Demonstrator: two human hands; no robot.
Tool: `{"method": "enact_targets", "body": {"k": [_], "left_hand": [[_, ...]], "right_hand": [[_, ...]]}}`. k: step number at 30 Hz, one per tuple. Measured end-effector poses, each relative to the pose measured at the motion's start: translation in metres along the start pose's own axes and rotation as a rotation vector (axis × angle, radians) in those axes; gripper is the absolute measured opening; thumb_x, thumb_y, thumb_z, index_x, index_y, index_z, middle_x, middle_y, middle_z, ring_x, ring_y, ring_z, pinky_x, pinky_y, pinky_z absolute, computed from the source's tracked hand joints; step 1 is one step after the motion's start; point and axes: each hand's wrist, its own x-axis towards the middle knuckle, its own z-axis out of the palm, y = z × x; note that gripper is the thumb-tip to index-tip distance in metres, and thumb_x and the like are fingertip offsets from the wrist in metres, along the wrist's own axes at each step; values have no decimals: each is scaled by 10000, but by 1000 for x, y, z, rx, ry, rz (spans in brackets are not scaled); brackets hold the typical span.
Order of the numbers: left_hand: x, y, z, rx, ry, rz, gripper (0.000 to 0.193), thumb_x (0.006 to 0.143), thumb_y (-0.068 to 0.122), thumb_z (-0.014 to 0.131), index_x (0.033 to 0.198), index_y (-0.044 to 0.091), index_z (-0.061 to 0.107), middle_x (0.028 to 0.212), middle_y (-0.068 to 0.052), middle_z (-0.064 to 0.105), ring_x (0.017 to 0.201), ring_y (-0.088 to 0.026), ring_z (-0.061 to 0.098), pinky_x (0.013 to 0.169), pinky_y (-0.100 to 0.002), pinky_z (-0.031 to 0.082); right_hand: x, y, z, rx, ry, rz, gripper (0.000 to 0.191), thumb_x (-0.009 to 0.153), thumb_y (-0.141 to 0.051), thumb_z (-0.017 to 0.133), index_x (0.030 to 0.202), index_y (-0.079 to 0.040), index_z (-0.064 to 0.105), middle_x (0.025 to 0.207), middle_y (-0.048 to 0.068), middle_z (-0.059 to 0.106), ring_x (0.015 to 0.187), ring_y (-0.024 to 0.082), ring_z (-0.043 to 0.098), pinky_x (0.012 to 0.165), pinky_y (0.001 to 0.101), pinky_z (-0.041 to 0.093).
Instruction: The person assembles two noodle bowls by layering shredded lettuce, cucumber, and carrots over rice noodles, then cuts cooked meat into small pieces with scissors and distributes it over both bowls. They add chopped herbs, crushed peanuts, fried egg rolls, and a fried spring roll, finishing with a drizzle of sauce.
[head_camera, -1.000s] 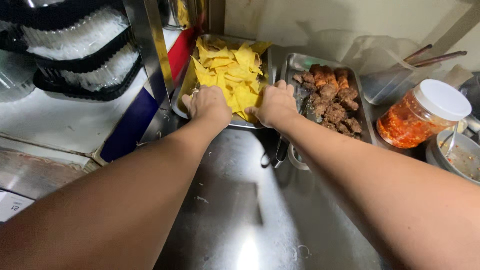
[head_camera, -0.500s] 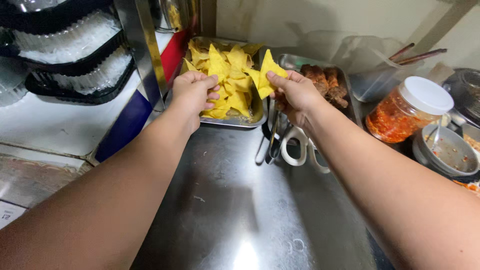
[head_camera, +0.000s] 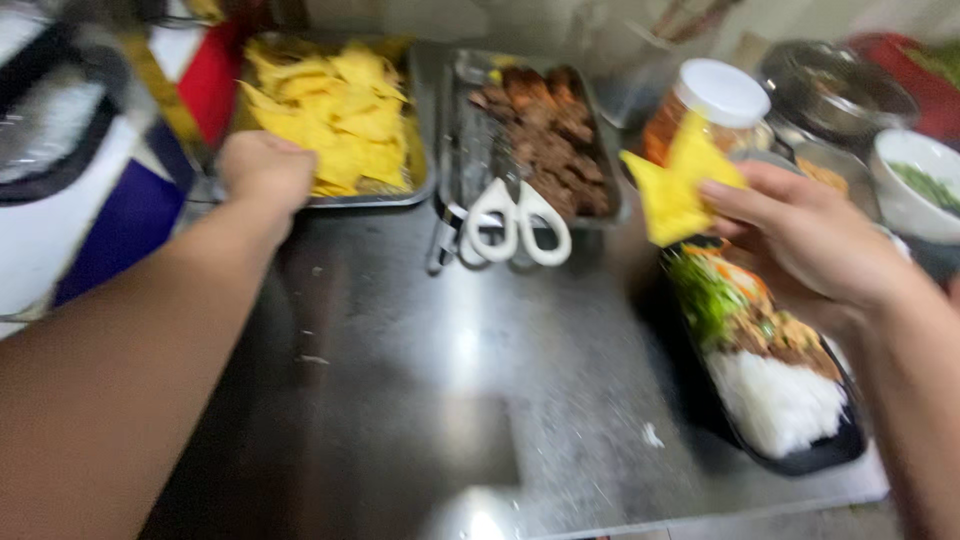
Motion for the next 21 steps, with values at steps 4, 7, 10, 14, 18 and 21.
{"method": "enact_targets", "body": {"k": [4,7,10,14,18,21], "left_hand": [[7,-32,-6,-53,100,95,89,755,152,808,810,136,741,853,-79,743,809,-237,717,799,-375,547],[18,-39,-11,-48,63,73,144,787,153,857,821,127,719,841,-39,713,771,-188,669,759,-360,529],[26,-38,-12,-88,39,5,207,785,127,865,813,117,661,811,-1,684,733,-134,635,706,-331,515],[26,-38,-14,-46,19,42,183,823,119,858,818,107,675,833,-6,692,746,-116,634,698,-325,506],[25,-36,-15,-51,-4,10,206,849,126,863,827,79,665,838,1,691,741,-103,619,698,-303,509],[25,-33,-14,-63,7,-33,225,844,139,871,821,88,654,816,18,679,725,-86,616,683,-291,506]], "right_hand": [[-69,53,-80,-147,245,202,227,929,-214,624,1118,-98,671,954,-41,712,808,52,578,688,258,424],[-109,87,-107,-142,163,207,259,1007,-174,744,1212,-20,708,919,45,626,678,137,366,590,317,273],[-122,98,-113,-499,187,334,289,885,-265,779,1040,-44,676,806,57,706,728,104,577,675,281,435],[-130,100,-90,-463,165,285,290,838,-273,786,989,-39,704,761,38,698,703,111,560,670,288,446],[-138,98,-76,-814,324,275,362,800,-385,859,903,-53,758,784,59,698,724,147,614,718,314,506],[-139,99,-82,-911,388,334,409,761,-432,893,925,-80,764,786,82,702,728,185,622,725,344,525]]}}
